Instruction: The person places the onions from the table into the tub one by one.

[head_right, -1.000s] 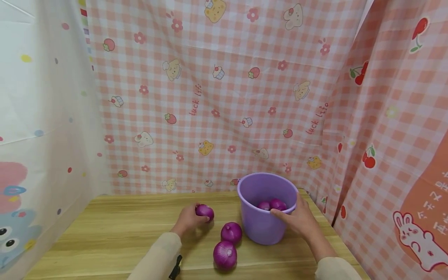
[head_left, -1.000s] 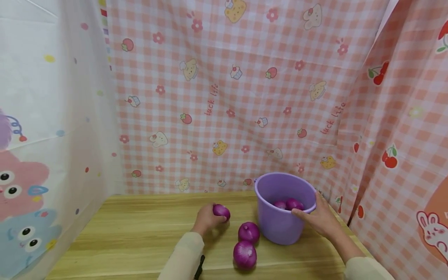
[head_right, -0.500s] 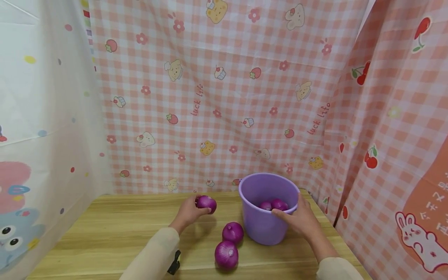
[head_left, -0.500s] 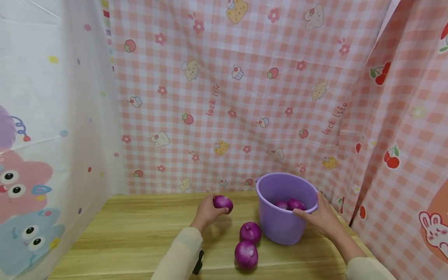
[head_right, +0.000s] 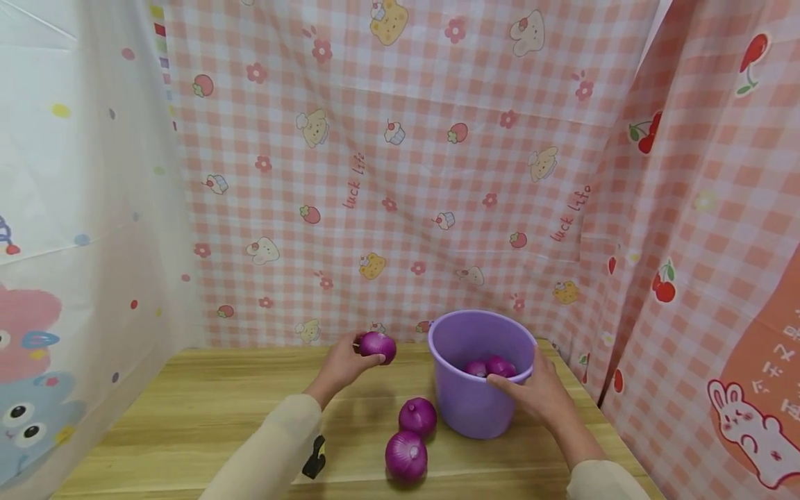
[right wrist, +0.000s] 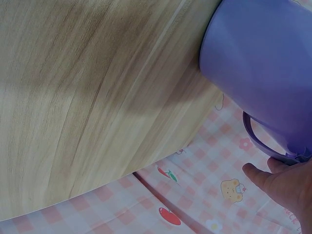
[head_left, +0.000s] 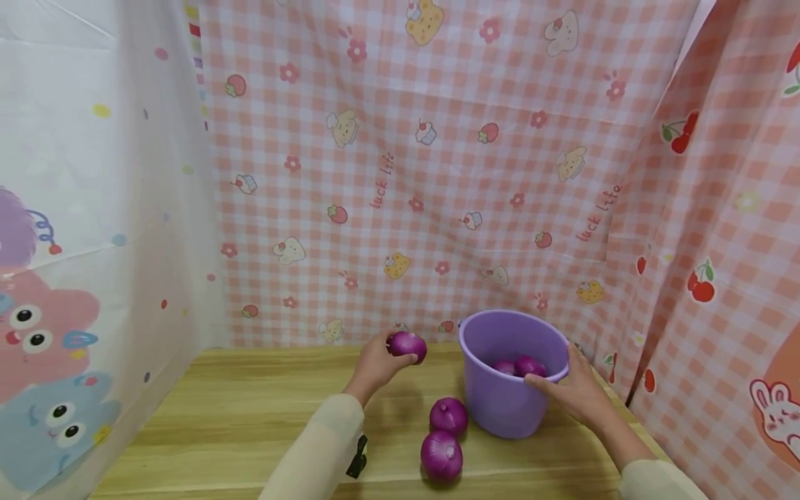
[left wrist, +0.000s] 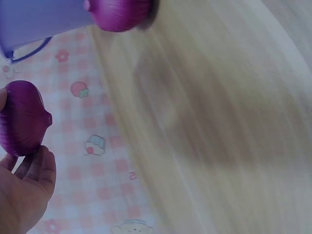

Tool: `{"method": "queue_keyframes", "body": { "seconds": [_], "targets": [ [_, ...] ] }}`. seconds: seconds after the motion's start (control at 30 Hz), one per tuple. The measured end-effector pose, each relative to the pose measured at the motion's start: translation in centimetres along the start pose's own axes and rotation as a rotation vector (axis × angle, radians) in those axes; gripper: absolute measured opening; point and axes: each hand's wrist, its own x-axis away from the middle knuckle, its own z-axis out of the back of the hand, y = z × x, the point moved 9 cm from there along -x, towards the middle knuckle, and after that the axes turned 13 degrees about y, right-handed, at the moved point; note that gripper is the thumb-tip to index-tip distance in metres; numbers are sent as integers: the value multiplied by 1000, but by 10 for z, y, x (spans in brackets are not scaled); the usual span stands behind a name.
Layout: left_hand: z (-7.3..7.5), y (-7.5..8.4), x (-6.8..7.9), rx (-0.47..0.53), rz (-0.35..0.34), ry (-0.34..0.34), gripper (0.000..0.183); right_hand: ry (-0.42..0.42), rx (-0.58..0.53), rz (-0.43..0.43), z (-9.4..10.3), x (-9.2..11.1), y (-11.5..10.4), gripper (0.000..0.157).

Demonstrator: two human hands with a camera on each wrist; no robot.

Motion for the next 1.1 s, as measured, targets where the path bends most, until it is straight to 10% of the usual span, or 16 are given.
{"method": "queue_keyframes", "body": {
  "seconds": [1.1],
  "targets": [
    [-37, 106, -7, 188, -62, -38, 60, -17, 42, -12, -2, 0, 6, 104]
  ]
}}
